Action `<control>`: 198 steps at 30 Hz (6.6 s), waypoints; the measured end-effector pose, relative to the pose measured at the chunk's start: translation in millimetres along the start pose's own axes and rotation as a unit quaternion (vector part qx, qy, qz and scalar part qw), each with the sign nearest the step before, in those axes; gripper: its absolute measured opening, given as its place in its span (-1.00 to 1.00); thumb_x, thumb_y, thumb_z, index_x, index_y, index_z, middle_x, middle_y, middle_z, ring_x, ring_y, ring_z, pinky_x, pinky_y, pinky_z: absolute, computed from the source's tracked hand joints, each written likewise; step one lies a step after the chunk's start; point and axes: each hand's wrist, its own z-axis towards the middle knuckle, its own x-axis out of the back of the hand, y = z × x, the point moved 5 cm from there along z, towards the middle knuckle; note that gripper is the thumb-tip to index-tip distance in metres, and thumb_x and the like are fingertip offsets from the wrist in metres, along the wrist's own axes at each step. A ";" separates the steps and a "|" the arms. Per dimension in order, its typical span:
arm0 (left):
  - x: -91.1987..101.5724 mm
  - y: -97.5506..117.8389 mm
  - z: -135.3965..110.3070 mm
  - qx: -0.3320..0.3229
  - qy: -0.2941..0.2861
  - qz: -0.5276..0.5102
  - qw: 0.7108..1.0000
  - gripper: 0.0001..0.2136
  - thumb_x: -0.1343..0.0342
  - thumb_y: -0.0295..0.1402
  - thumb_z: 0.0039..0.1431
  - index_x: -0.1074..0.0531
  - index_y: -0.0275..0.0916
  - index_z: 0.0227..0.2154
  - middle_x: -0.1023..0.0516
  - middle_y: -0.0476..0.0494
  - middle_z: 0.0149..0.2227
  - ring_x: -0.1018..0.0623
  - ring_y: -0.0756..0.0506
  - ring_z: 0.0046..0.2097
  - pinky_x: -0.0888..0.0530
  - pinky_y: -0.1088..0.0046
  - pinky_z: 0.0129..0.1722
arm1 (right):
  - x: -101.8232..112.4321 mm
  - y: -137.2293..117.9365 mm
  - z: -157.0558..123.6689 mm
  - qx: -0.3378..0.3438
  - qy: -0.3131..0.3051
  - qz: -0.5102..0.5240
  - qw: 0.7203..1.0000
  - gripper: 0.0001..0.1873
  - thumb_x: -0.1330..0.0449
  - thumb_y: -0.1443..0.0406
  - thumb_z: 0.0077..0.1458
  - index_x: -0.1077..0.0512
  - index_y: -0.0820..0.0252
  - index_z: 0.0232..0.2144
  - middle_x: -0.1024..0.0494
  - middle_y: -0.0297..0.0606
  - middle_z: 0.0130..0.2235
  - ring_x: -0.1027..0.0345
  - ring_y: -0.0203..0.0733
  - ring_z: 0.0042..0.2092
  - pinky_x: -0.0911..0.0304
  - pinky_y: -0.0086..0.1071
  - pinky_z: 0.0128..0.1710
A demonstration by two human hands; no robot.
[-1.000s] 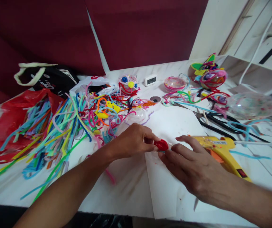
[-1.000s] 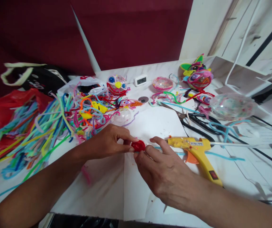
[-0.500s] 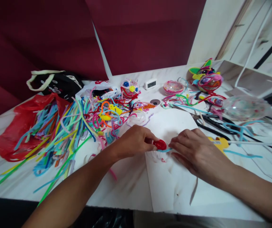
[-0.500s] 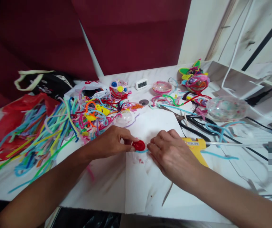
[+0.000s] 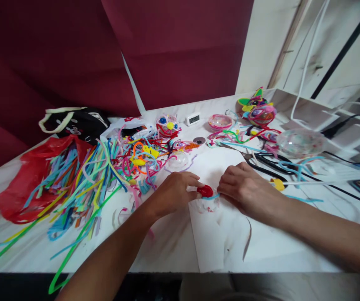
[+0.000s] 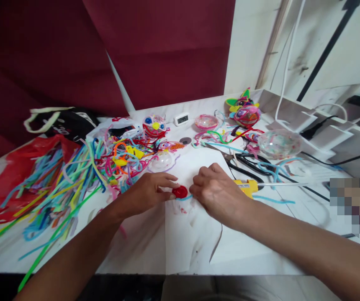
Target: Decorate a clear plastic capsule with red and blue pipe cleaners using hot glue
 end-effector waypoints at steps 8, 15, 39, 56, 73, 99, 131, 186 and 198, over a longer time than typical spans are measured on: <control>-2.8 -7.0 -0.4 0.054 -0.010 -0.121 0.991 -0.75 -0.20 -0.38 0.03 -0.55 -0.23 -0.18 -0.58 -0.10 -0.09 -0.57 -0.12 -0.09 -0.50 0.46 -0.13 | 12.3 48.3 -59.3 -0.103 0.033 -0.081 0.991 -0.74 -0.03 0.21 0.22 -0.46 0.16 -0.18 -0.52 -0.15 -0.19 -0.28 -0.04 -0.10 -0.07 -0.16 -0.15; -4.0 -10.4 3.9 0.062 -0.019 -0.157 0.985 -0.74 -0.21 -0.37 0.00 -0.55 -0.23 -0.19 -0.57 -0.11 -0.07 -0.56 -0.13 -0.07 -0.52 0.46 -0.08 | 14.0 104.8 -106.0 -0.166 0.016 -0.015 0.986 -0.56 -0.06 0.12 0.18 -0.30 0.15 0.07 -0.47 -0.09 -0.02 -0.35 -0.03 -0.03 -0.26 -0.15 -0.08; -5.2 -10.7 9.7 0.061 -0.039 -0.166 0.983 -0.70 -0.23 -0.31 0.01 -0.54 -0.22 -0.15 -0.58 -0.11 -0.09 -0.55 -0.16 -0.03 -0.49 0.37 0.01 | 7.0 98.9 -122.3 -0.384 0.025 -0.167 0.908 -0.59 0.02 0.08 0.16 -0.21 0.20 -0.04 -0.48 -0.25 -0.57 -0.32 -0.09 -0.60 0.17 -0.39 -0.62; -5.3 -12.4 11.4 0.056 -0.041 -0.161 0.985 -0.71 -0.23 -0.28 -0.01 -0.55 -0.21 -0.18 -0.57 -0.11 -0.07 -0.54 -0.15 -0.03 -0.48 0.37 0.00 | -14.4 9.6 -116.4 -0.219 0.109 -0.110 0.963 -0.77 -0.03 0.26 0.20 -0.37 0.29 -0.17 -0.51 -0.12 -0.33 -0.35 -0.04 -0.25 -0.26 -0.17 -0.25; -0.7 -17.7 27.4 -0.016 -0.081 -0.125 0.989 -0.68 -0.27 -0.33 -0.03 -0.54 -0.25 -0.15 -0.60 -0.13 -0.15 -0.57 -0.12 -0.12 -0.49 0.46 -0.12 | -27.7 -32.7 -118.6 -0.217 0.128 -0.130 0.959 -0.55 -0.02 0.11 0.21 -0.36 0.36 -0.03 -0.53 -0.02 -0.07 -0.34 0.05 -0.06 -0.24 -0.12 -0.11; 1.1 -11.9 32.7 -0.098 -0.106 -0.078 0.986 -0.72 -0.25 -0.33 0.00 -0.55 -0.25 -0.18 -0.60 -0.14 -0.16 -0.57 -0.07 -0.12 -0.49 0.53 -0.15 | -46.0 -86.6 -55.7 0.038 0.031 -0.018 0.999 -0.58 0.02 0.20 0.25 -0.36 0.30 0.06 -0.34 -0.01 0.15 -0.22 0.04 0.16 -0.29 -0.14 0.07; 5.7 -8.4 28.4 -0.078 -0.134 -0.065 0.986 -0.74 -0.21 -0.34 0.07 -0.53 -0.17 -0.14 -0.59 -0.09 -0.14 -0.55 -0.08 -0.12 -0.44 0.49 -0.11 | 13.2 -6.7 -15.4 -0.078 0.055 0.225 0.970 -0.78 -0.01 0.35 0.22 -0.45 0.17 -0.21 -0.55 -0.18 -0.22 -0.41 -0.21 -0.16 -0.33 -0.32 -0.15; -13.5 -35.4 10.8 0.024 -0.008 -0.239 0.971 -0.74 -0.27 -0.34 -0.06 -0.51 -0.30 -0.26 -0.37 0.03 -0.48 -0.36 0.07 -0.43 -0.31 0.59 -0.46 | -36.3 2.4 9.3 -0.271 0.095 0.295 0.911 -0.83 -0.14 0.34 -0.11 -0.28 0.10 -0.37 -0.39 -0.30 -0.31 -0.26 -0.13 -0.23 -0.18 -0.25 -0.28; -10.9 -34.0 5.5 -0.003 0.028 -0.218 0.976 -0.80 -0.25 -0.37 -0.01 -0.55 -0.29 -0.28 -0.44 -0.04 -0.41 -0.42 0.05 -0.40 -0.36 0.57 -0.42 | -35.3 1.6 8.0 -0.271 0.097 0.280 0.916 -0.85 -0.15 0.33 -0.09 -0.29 0.10 -0.37 -0.39 -0.31 -0.33 -0.26 -0.14 -0.25 -0.16 -0.24 -0.29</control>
